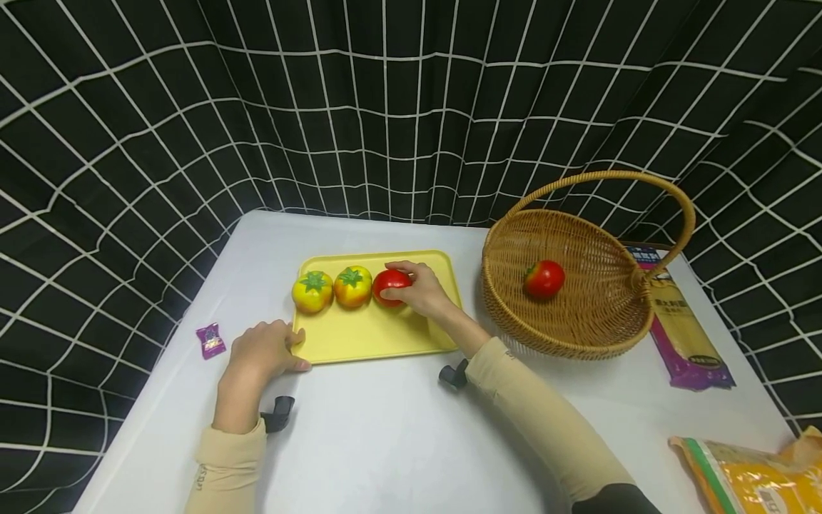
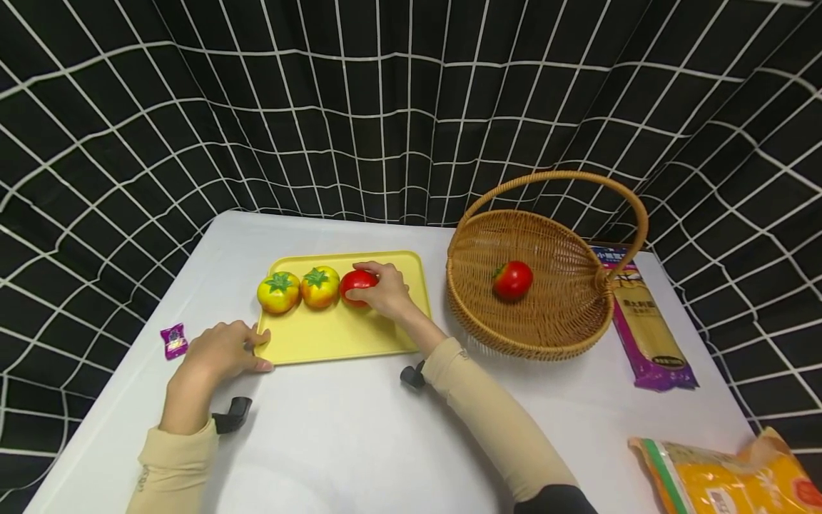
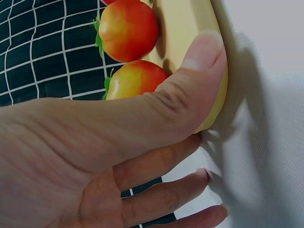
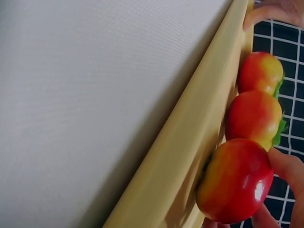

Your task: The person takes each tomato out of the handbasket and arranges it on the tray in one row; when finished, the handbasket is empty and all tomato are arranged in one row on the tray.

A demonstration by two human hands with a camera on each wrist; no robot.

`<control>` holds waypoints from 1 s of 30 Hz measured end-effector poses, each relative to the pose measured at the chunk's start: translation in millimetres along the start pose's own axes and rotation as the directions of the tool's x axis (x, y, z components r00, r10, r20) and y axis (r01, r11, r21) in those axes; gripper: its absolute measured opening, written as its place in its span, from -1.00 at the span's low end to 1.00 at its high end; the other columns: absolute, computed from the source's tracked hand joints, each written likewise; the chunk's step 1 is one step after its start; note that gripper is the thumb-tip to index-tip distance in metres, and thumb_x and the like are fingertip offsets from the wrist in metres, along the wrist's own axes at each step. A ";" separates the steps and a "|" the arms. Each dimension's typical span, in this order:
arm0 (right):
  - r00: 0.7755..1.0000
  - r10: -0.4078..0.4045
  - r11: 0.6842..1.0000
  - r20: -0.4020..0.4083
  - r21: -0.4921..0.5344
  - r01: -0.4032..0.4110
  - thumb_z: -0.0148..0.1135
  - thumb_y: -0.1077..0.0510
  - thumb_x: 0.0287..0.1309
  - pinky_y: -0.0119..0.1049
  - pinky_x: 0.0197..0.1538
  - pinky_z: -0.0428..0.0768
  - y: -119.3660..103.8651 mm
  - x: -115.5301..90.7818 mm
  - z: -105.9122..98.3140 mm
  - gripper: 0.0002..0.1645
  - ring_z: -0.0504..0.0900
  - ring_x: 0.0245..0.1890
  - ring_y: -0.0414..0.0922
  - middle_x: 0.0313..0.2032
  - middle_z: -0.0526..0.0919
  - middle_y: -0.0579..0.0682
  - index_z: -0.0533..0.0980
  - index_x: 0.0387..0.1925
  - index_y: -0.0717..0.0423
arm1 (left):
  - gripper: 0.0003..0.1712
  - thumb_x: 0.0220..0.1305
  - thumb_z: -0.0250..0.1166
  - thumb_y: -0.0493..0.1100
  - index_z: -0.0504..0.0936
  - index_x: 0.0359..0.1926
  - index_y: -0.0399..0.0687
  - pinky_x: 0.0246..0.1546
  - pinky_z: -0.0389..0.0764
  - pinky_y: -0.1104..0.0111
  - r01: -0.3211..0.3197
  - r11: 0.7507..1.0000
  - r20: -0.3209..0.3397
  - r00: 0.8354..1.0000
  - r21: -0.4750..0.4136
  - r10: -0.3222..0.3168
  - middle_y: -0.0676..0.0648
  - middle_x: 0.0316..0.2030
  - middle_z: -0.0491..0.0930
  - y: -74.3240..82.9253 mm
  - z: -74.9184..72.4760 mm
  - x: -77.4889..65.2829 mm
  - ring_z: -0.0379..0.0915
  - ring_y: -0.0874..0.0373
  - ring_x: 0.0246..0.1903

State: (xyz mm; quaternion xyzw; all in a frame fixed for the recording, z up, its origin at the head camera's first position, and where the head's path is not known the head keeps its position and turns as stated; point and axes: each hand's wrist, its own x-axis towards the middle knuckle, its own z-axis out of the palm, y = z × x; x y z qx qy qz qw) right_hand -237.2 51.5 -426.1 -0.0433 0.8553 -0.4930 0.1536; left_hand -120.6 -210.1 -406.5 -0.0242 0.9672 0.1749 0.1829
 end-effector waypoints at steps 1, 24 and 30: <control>1.000 -0.001 1.000 0.002 0.000 0.001 0.52 0.16 0.22 0.05 0.41 0.55 -0.4 0.1 0.6 -0.31 0.51 0.31 0.21 0.31 0.48 0.24 0.57 0.39 -0.06 | -0.20 0.10 0.66 -0.03 0.63 0.33 -0.23 0.13 0.58 -0.19 0.002 1.000 0.000 1.000 -0.001 -0.002 -0.43 0.42 0.46 0.2 0.0 0.2 0.46 -0.49 0.27; 1.000 0.003 1.000 -0.003 0.007 -0.002 0.57 0.16 0.17 0.05 0.42 0.50 -4.5 -3.1 0.7 -0.22 0.47 0.36 0.13 0.40 0.54 0.11 0.52 0.43 -0.09 | -0.21 0.11 0.66 -0.02 0.64 0.32 -0.22 0.12 0.58 -0.20 -0.005 1.000 -0.001 1.000 0.013 0.005 -0.43 0.41 0.47 1.4 -0.3 0.3 0.48 -0.49 0.25; 0.998 -0.058 0.998 -0.005 0.010 0.058 0.55 0.13 0.19 0.13 0.46 0.43 -7.7 -6.2 -11.7 -0.23 0.38 0.45 0.17 0.44 0.51 0.13 0.52 0.43 -0.05 | -0.21 0.11 0.66 -0.01 0.64 0.32 -0.22 0.12 0.58 -0.20 -0.007 1.000 0.000 1.000 0.014 0.007 -0.43 0.42 0.46 0.7 -1.1 -0.4 0.47 -0.51 0.26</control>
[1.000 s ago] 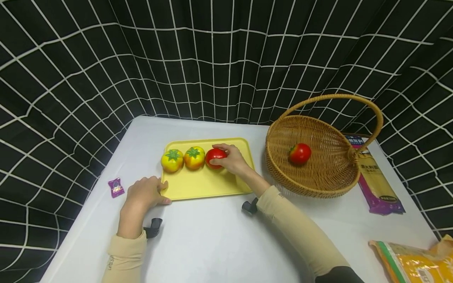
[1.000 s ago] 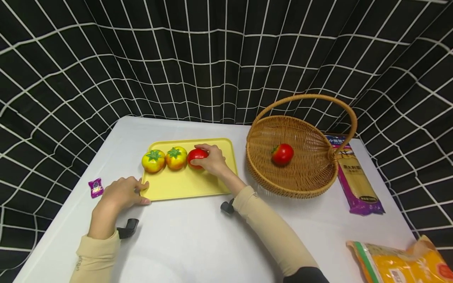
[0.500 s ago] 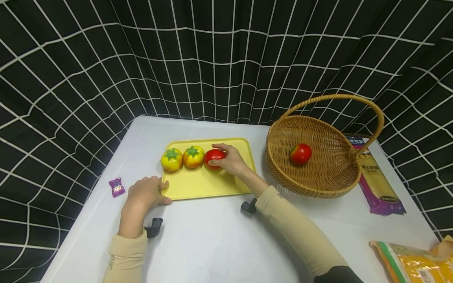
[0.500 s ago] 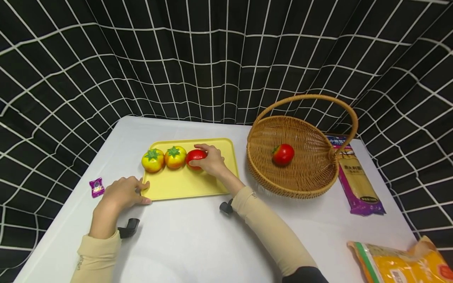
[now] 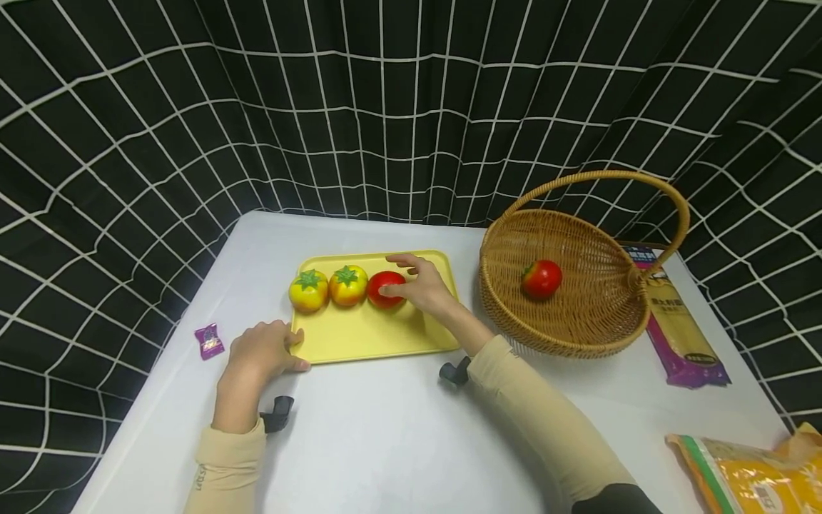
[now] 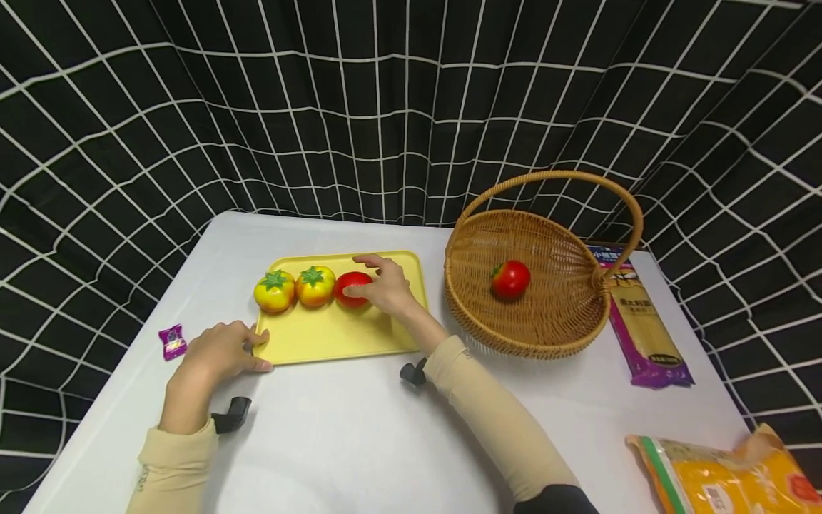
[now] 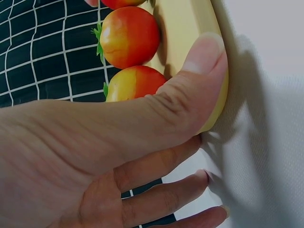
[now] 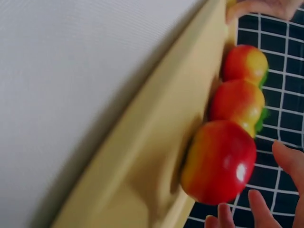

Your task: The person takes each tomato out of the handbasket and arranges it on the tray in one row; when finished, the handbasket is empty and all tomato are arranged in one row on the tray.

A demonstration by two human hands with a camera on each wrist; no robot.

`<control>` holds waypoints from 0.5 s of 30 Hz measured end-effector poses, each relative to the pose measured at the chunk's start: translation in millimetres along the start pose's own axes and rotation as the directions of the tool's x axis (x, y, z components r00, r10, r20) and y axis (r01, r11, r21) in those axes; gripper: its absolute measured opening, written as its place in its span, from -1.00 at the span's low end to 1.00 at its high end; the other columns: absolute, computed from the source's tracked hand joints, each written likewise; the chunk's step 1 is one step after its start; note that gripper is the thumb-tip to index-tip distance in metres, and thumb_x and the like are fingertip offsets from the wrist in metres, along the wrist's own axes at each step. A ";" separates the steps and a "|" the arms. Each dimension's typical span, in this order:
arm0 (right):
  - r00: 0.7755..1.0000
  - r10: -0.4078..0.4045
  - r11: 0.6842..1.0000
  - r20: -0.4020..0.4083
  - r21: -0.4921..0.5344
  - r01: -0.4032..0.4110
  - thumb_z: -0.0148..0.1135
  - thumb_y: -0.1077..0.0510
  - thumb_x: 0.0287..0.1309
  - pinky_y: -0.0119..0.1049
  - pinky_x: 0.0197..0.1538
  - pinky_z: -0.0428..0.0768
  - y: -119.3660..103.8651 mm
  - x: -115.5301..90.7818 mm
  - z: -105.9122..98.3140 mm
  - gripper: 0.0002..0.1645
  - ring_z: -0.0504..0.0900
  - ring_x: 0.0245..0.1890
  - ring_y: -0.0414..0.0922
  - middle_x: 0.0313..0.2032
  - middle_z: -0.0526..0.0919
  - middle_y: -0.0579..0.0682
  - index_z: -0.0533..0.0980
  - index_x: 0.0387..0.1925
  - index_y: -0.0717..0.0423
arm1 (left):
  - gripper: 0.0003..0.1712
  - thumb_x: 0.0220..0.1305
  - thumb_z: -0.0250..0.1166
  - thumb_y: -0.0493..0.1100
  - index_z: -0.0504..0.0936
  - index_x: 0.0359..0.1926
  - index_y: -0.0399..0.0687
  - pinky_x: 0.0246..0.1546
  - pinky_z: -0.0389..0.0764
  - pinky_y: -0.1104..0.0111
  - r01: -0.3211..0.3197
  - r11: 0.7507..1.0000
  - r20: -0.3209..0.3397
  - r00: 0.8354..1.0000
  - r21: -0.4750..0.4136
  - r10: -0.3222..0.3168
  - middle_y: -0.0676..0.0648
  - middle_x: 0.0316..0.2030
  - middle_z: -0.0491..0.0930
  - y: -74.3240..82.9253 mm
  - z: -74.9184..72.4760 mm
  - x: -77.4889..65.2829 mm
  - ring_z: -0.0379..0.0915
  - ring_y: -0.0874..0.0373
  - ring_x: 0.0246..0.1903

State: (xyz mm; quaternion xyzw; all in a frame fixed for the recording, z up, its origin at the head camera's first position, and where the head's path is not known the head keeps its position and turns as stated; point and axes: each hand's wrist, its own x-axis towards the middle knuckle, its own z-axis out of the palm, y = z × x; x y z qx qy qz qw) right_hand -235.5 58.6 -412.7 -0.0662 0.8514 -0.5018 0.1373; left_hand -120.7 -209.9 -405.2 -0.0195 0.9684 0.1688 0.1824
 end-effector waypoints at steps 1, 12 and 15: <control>1.000 -0.009 1.000 -0.003 0.009 0.009 0.55 0.13 0.18 0.13 0.47 0.42 -1.0 -1.1 -2.8 -0.24 0.38 0.46 0.17 0.44 0.50 0.14 0.53 0.42 -0.05 | -0.21 0.11 0.65 -0.01 0.64 0.32 -0.22 0.13 0.58 -0.21 0.001 1.000 0.000 1.000 -0.001 -0.001 -0.43 0.42 0.45 0.0 -0.3 -0.2 0.47 -0.51 0.26; 0.998 -0.051 0.998 -0.027 0.029 0.052 0.58 0.12 0.14 0.13 0.46 0.44 -18.5 -13.0 -32.3 -0.22 0.38 0.48 0.14 0.44 0.52 0.06 0.54 0.40 -0.15 | -0.21 0.11 0.66 -0.01 0.64 0.32 -0.23 0.09 0.59 -0.17 0.000 1.000 0.003 1.000 -0.002 0.000 -0.44 0.42 0.45 -0.3 0.4 -0.6 0.49 -0.49 0.23; 0.998 -0.050 0.998 -0.029 0.046 0.052 0.59 0.13 0.12 0.13 0.45 0.46 -24.5 -18.6 -41.8 -0.22 0.40 0.47 0.15 0.43 0.53 0.05 0.55 0.39 -0.16 | -0.20 0.12 0.65 -0.01 0.63 0.33 -0.23 0.09 0.59 -0.17 0.000 1.000 0.005 1.000 -0.007 0.000 -0.45 0.41 0.46 0.1 0.0 -1.2 0.49 -0.48 0.23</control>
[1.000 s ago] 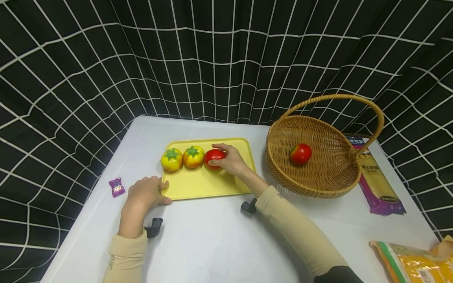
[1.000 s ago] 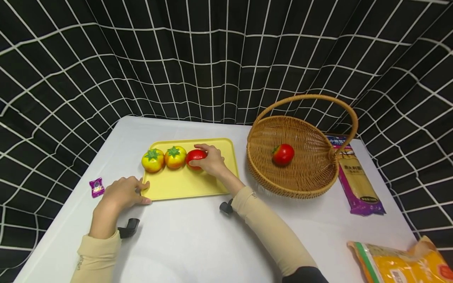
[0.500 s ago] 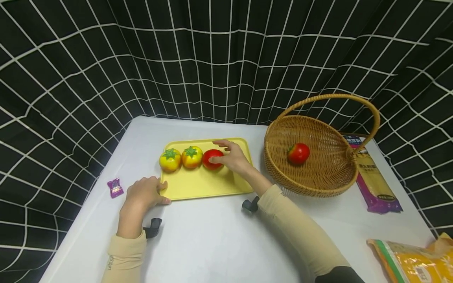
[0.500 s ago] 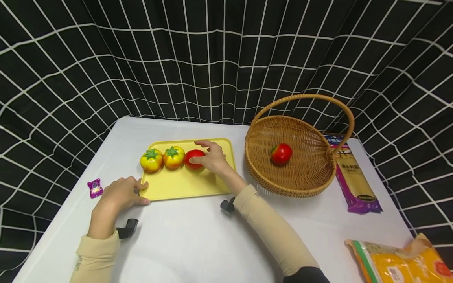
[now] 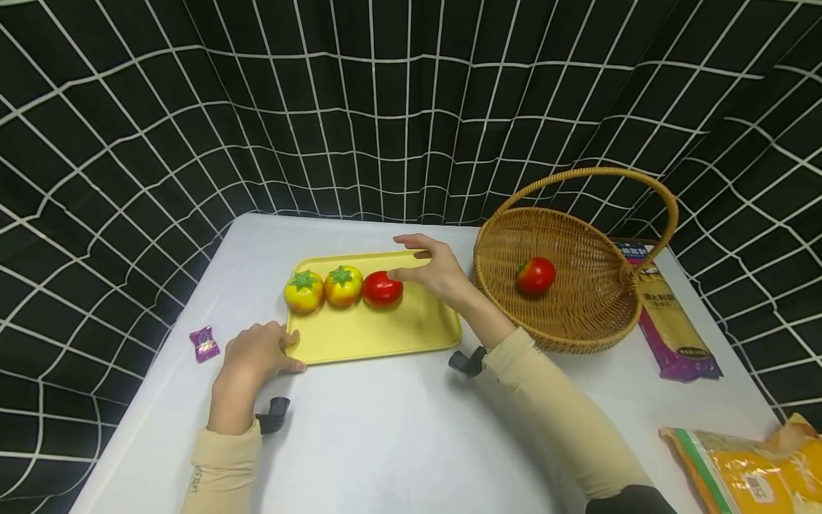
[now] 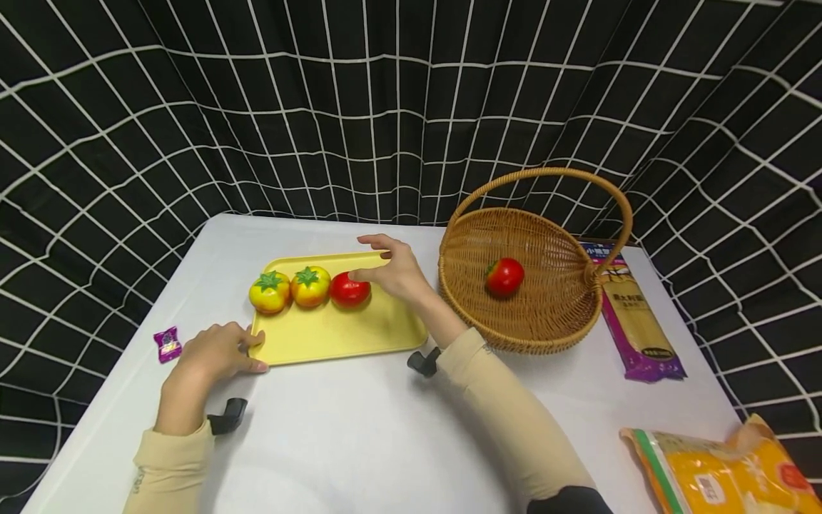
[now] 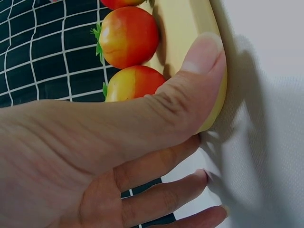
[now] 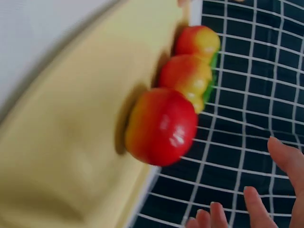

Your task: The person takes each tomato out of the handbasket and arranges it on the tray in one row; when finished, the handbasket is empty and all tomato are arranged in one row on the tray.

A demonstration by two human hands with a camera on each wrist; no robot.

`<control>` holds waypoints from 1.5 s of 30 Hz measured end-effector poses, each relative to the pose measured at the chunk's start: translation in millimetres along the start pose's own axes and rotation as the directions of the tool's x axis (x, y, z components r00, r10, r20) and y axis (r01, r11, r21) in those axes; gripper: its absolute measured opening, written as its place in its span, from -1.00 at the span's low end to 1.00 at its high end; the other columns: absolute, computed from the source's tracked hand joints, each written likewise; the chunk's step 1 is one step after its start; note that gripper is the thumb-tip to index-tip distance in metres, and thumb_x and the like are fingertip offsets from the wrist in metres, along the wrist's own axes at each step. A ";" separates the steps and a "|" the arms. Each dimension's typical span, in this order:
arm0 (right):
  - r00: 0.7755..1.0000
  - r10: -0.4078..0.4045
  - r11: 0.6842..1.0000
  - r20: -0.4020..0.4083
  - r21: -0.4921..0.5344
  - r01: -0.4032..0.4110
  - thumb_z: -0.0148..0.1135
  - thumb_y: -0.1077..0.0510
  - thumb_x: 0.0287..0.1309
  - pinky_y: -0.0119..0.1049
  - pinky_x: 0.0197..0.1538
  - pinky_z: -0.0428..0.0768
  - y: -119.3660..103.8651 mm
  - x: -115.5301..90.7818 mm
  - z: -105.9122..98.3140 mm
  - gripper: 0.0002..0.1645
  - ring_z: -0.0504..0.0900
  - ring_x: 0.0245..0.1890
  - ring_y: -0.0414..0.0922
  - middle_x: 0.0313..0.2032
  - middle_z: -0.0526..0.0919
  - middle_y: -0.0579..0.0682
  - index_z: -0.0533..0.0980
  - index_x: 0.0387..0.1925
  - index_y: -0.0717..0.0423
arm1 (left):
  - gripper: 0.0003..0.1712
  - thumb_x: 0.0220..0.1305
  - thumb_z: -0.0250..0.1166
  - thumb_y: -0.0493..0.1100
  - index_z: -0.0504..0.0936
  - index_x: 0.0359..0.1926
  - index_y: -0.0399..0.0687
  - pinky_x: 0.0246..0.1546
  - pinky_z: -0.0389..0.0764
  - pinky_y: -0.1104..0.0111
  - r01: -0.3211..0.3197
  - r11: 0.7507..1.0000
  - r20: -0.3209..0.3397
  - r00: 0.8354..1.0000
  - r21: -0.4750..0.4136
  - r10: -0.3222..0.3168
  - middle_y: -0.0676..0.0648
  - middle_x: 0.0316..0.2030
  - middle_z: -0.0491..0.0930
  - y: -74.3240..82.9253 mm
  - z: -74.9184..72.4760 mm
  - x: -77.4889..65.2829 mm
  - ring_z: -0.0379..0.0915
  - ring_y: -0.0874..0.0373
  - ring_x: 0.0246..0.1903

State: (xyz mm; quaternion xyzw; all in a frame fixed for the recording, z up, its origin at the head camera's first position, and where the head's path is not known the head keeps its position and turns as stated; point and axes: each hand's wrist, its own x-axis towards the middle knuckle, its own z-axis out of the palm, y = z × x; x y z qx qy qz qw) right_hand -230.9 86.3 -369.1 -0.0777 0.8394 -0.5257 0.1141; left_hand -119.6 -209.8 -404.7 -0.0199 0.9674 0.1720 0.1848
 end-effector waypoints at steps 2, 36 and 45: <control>1.000 0.005 1.000 -0.001 0.006 -0.005 0.60 0.14 0.12 0.13 0.46 0.46 -4.3 -3.7 -6.9 -0.21 0.40 0.47 0.15 0.44 0.52 0.05 0.55 0.39 -0.17 | -0.20 0.12 0.65 0.00 0.63 0.33 -0.23 0.09 0.58 -0.18 -0.002 1.000 0.001 1.000 -0.001 0.002 -0.46 0.40 0.47 -0.5 0.3 0.2 0.49 -0.49 0.22; 0.994 0.074 0.997 0.084 -0.025 -0.073 0.51 0.08 0.30 -0.41 0.07 0.72 14.5 -73.7 -164.8 -0.15 0.65 0.17 -0.21 0.44 0.50 0.15 0.37 0.53 0.08 | -0.18 0.12 0.65 0.00 0.61 0.34 -0.27 0.08 0.57 -0.18 -0.002 1.000 0.007 1.000 0.013 0.002 -0.48 0.34 0.51 2.8 -0.1 -0.3 0.53 -0.41 0.12; 0.985 0.169 0.985 0.026 0.027 -0.170 0.51 0.12 0.30 -0.44 -0.02 0.74 45.6 -65.5 -185.6 -0.05 0.70 -0.05 -0.42 0.54 0.37 0.25 0.26 0.61 0.08 | -0.19 0.12 0.65 0.00 0.62 0.32 -0.28 0.05 0.58 -0.17 -0.007 1.000 0.007 1.000 0.011 0.006 -0.49 0.35 0.50 2.0 -0.4 -0.6 0.52 -0.43 0.13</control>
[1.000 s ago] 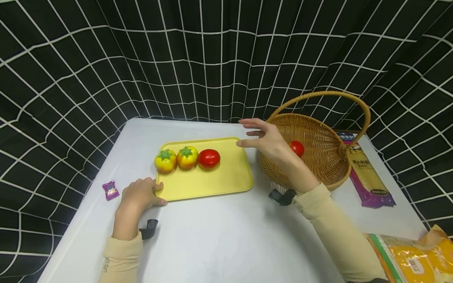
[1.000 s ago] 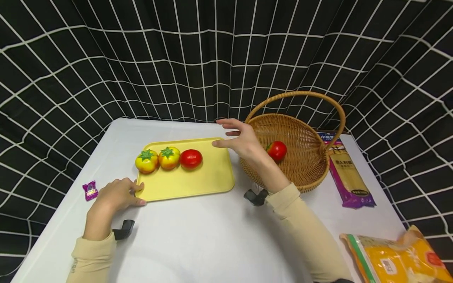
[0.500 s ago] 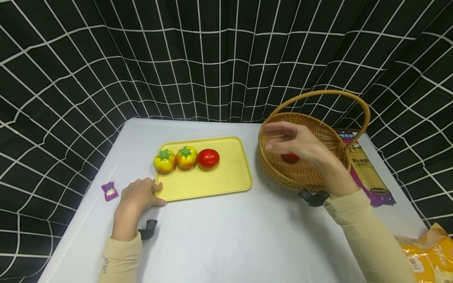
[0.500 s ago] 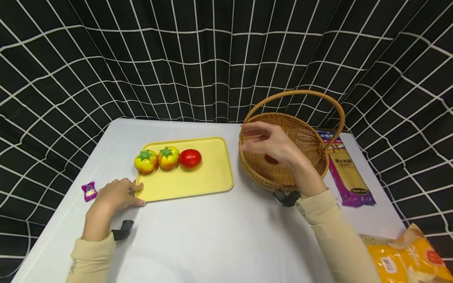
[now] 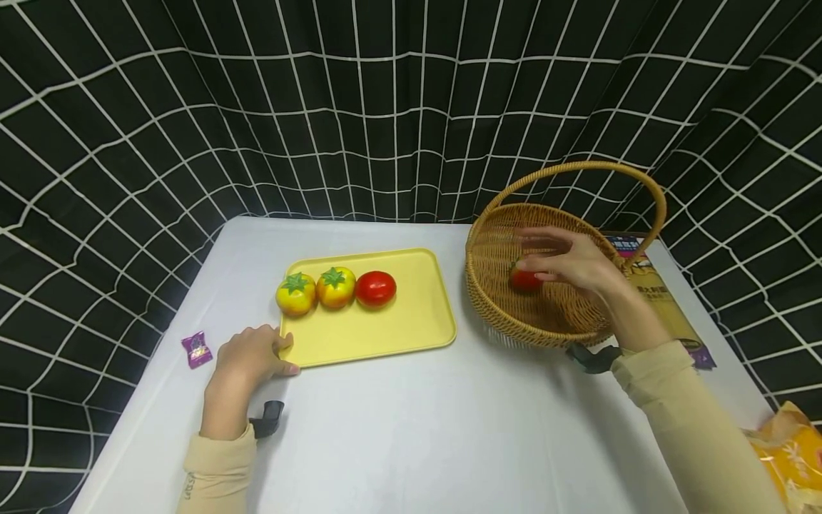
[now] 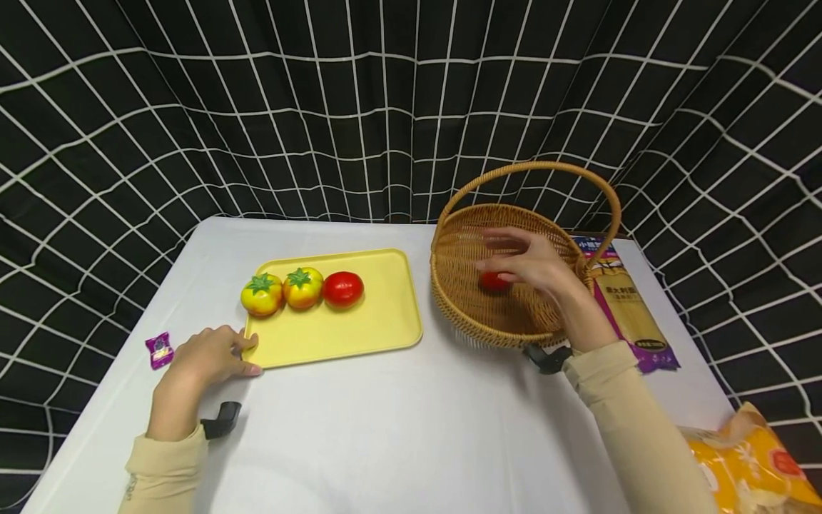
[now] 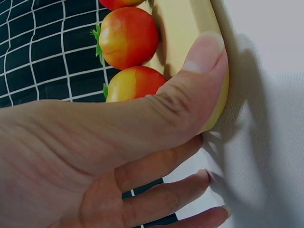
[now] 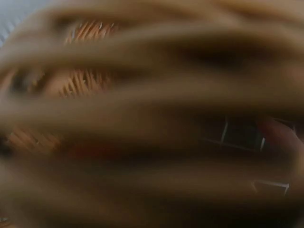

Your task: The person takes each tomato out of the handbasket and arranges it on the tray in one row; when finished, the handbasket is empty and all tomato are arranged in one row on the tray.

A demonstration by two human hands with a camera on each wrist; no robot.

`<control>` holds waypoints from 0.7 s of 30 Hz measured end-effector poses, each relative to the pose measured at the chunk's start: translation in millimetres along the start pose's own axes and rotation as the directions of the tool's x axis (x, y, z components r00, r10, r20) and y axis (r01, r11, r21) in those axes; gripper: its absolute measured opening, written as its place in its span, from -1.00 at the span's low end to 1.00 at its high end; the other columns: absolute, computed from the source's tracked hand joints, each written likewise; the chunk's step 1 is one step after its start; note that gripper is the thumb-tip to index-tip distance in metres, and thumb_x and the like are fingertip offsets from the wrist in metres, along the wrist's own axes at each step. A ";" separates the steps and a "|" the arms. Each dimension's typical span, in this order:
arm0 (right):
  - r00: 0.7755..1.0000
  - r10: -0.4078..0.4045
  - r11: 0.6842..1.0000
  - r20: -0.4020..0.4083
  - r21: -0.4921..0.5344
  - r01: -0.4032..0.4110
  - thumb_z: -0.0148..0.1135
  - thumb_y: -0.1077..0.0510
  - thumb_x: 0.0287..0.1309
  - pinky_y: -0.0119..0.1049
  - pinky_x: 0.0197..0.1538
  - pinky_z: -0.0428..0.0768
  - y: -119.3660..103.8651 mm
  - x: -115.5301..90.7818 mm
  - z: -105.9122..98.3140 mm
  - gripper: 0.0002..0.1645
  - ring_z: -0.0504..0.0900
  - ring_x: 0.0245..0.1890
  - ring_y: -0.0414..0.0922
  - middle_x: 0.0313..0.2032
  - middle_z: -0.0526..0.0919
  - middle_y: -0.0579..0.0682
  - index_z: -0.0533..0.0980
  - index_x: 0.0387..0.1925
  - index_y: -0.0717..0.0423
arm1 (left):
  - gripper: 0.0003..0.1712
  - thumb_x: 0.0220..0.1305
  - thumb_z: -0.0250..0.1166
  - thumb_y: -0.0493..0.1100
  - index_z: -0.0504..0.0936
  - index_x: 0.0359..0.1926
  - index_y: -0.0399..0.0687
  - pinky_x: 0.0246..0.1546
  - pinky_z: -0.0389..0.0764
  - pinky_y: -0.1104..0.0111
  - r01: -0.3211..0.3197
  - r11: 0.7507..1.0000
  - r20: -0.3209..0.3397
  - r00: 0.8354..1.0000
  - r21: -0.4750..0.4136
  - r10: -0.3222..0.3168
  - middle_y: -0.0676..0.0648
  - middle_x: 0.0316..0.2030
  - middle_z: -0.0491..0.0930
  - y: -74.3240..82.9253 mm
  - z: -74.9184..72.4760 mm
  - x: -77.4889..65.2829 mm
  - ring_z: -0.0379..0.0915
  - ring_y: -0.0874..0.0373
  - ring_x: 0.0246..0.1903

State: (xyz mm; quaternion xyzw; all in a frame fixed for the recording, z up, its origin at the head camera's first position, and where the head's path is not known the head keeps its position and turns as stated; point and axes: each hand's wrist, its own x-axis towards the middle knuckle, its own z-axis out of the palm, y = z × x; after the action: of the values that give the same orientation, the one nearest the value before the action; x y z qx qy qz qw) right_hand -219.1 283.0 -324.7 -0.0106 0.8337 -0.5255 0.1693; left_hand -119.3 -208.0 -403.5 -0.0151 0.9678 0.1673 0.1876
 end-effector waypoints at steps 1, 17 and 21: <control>1.000 0.010 1.000 -0.007 -0.009 -0.011 0.50 0.11 0.30 -0.44 -0.01 0.73 2.7 2.0 -2.0 -0.04 0.69 -0.06 -0.42 0.54 0.36 0.25 0.25 0.61 0.07 | -0.19 0.12 0.65 0.00 0.62 0.32 -0.28 0.05 0.58 -0.16 -0.001 1.000 0.000 1.000 -0.001 0.001 -0.49 0.35 0.50 0.0 0.0 -0.3 0.52 -0.43 0.13; 0.990 -0.025 0.949 -0.136 -0.314 -0.019 0.50 0.11 0.28 0.12 0.28 0.51 43.7 20.1 -5.1 -0.06 0.40 0.38 0.39 0.52 0.29 0.44 0.29 0.58 0.16 | -0.19 0.12 0.65 0.00 0.61 0.33 -0.27 0.08 0.57 -0.17 0.000 1.000 0.003 1.000 -0.018 0.000 -0.48 0.35 0.50 -2.3 1.7 1.1 0.52 -0.42 0.15; 0.988 -0.015 0.925 -0.151 -0.378 -0.043 0.56 0.08 0.20 -0.01 0.14 0.51 48.8 22.8 -1.9 0.01 0.44 0.25 0.30 0.45 0.33 0.45 0.29 0.59 0.12 | -0.18 0.12 0.65 0.00 0.61 0.34 -0.26 0.08 0.56 -0.18 0.006 1.000 0.006 1.000 -0.024 -0.005 -0.47 0.36 0.50 -2.4 1.5 1.5 0.51 -0.43 0.15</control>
State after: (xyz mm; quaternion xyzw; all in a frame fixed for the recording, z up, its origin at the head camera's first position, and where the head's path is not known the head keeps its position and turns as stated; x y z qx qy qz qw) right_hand -233.3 302.1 -373.1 0.0027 0.9301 -0.3522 0.1040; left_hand -120.0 -209.7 -406.1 -0.0195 0.9650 0.1786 0.1909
